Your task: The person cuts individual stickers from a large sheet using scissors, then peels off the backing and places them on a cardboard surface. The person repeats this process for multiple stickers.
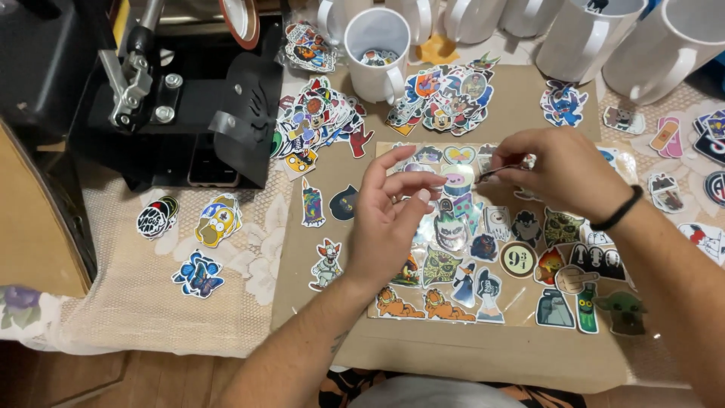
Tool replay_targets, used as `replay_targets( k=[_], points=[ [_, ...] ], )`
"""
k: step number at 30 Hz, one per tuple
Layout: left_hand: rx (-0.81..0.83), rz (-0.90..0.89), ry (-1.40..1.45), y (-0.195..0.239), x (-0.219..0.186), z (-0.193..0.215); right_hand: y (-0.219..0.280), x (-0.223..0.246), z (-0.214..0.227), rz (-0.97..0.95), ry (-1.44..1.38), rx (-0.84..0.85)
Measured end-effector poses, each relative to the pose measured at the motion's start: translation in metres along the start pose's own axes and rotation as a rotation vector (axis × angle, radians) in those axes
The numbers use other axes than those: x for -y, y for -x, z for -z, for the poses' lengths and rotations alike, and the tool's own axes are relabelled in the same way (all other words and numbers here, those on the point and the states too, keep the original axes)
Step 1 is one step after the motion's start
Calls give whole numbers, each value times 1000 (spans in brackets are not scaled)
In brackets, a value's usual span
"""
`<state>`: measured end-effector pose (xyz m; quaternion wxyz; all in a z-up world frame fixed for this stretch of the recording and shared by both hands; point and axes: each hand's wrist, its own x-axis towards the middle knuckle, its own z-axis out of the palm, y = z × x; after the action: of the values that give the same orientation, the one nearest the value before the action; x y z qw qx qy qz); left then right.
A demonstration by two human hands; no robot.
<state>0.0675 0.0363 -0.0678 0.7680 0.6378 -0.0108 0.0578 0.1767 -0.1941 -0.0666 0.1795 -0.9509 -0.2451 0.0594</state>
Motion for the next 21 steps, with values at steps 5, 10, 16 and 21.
replay_targets(
  k=[5,10,16,21],
  points=[
    [123,-373,-226,17,-3,-4,56,27,15,610,12,-519],
    [205,-933,-430,27,10,-8,95,61,34,967,294,-656],
    [273,-926,-317,35,10,-8,91,48,12,869,-63,-731],
    [313,-931,-269,38,10,-9,87,40,-2,893,-241,-724]
  ],
)
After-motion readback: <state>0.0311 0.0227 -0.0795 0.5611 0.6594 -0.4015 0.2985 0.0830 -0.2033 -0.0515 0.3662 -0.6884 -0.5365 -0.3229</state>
